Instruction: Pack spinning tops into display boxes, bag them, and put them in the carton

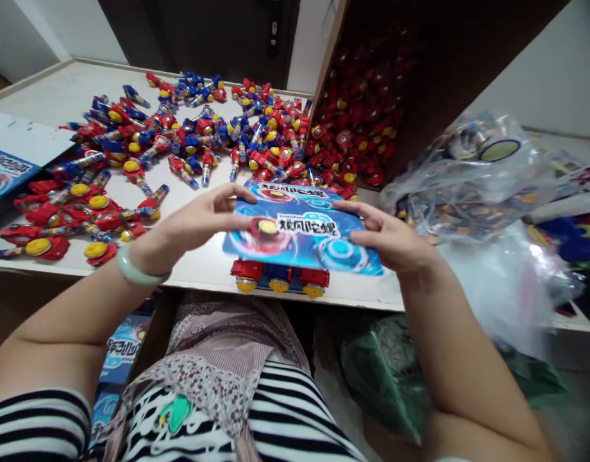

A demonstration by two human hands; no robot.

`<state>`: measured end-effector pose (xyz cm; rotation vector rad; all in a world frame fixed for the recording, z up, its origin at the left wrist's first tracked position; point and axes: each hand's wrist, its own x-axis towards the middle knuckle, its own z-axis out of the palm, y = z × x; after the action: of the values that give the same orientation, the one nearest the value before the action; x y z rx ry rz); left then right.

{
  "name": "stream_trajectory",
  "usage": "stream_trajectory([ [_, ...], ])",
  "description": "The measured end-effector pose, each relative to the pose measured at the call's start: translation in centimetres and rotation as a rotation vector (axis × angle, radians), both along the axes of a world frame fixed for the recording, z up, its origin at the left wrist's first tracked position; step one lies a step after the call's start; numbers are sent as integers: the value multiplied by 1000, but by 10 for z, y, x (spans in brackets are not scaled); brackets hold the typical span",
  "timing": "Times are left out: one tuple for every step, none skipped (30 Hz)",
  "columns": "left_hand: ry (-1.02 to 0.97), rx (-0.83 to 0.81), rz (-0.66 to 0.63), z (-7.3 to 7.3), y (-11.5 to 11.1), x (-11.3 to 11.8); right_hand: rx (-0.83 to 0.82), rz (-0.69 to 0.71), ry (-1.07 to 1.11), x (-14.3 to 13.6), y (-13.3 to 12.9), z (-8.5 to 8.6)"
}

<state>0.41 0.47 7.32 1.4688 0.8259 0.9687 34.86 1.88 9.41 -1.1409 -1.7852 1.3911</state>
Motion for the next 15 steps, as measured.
stream_trajectory([
  [15, 81, 22, -14, -3, 3, 67, -36, -28, -2, -5, -10],
  [21, 166, 46, -25, -3, 7, 155, -78, -70, -5, -7, -18],
  [22, 248, 76, -34, 1, 11, 256, -133, -132, -9, -5, -26],
  [25, 320, 119, -41, 8, 14, 370, -205, -209, -13, -1, -32],
  [31, 372, 174, -45, 16, 15, 468, -274, -293, -17, 4, -36],
  [39, 405, 228, -47, 25, 16, 545, -334, -363, -21, 9, -38],
  [45, 420, 266, -46, 33, 15, 599, -379, -406, -23, 14, -40],
  [48, 419, 284, -45, 40, 13, 625, -396, -415, -24, 17, -40],
  [50, 403, 281, -42, 44, 10, 626, -384, -397, -24, 20, -39],
  [52, 374, 261, -38, 46, 7, 603, -345, -364, -22, 21, -38],
  [56, 336, 234, -35, 44, 4, 562, -284, -328, -19, 21, -37],
  [61, 296, 206, -33, 41, 2, 512, -211, -300, -15, 20, -37],
  [68, 258, 182, -33, 36, 0, 469, -142, -285, -11, 17, -37],
  [76, 227, 163, -34, 30, -1, 440, -88, -290, -7, 14, -38],
  [85, 207, 149, -37, 23, -2, 429, -51, -316, -3, 10, -39],
])
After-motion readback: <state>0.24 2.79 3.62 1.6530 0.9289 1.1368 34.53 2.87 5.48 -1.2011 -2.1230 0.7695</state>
